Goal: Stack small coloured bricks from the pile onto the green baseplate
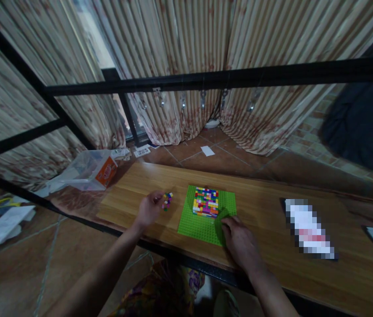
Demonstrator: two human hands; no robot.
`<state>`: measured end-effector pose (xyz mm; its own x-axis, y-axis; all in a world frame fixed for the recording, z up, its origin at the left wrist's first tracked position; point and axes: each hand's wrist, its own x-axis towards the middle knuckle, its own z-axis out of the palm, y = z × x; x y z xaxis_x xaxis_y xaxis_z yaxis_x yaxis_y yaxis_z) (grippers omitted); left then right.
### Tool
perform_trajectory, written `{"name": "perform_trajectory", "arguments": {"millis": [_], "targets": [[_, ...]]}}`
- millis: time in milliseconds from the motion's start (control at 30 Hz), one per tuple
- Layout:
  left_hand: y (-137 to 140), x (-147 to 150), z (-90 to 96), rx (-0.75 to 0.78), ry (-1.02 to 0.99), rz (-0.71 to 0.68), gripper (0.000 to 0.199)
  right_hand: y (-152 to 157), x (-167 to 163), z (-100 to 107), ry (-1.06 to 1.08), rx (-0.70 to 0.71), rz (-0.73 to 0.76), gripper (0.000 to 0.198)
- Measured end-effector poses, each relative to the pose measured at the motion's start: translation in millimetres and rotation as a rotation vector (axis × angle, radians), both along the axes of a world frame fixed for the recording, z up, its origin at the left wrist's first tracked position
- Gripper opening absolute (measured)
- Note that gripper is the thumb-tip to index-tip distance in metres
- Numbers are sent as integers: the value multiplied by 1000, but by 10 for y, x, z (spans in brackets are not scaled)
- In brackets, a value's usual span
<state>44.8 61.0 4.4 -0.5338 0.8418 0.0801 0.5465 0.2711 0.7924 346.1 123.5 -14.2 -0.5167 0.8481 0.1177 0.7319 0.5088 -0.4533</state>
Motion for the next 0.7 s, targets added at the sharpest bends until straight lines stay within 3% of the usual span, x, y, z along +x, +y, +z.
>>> {"name": "perform_trajectory", "arguments": {"millis": [133, 433, 533, 700], "targets": [[88, -203, 77, -144, 301, -22, 25, 5, 1, -14, -1, -1, -5, 30], [137, -266, 101, -219, 381, -102, 23, -9, -3, 7, 28, -15, -4, 27], [108, -148, 142, -177, 334, -135, 19, -11, -17, 24, 28, -22, -18, 26], [69, 305, 270, -19, 199, -293, 16, -18, -40, 68, 13, -34, -21, 25]]}}
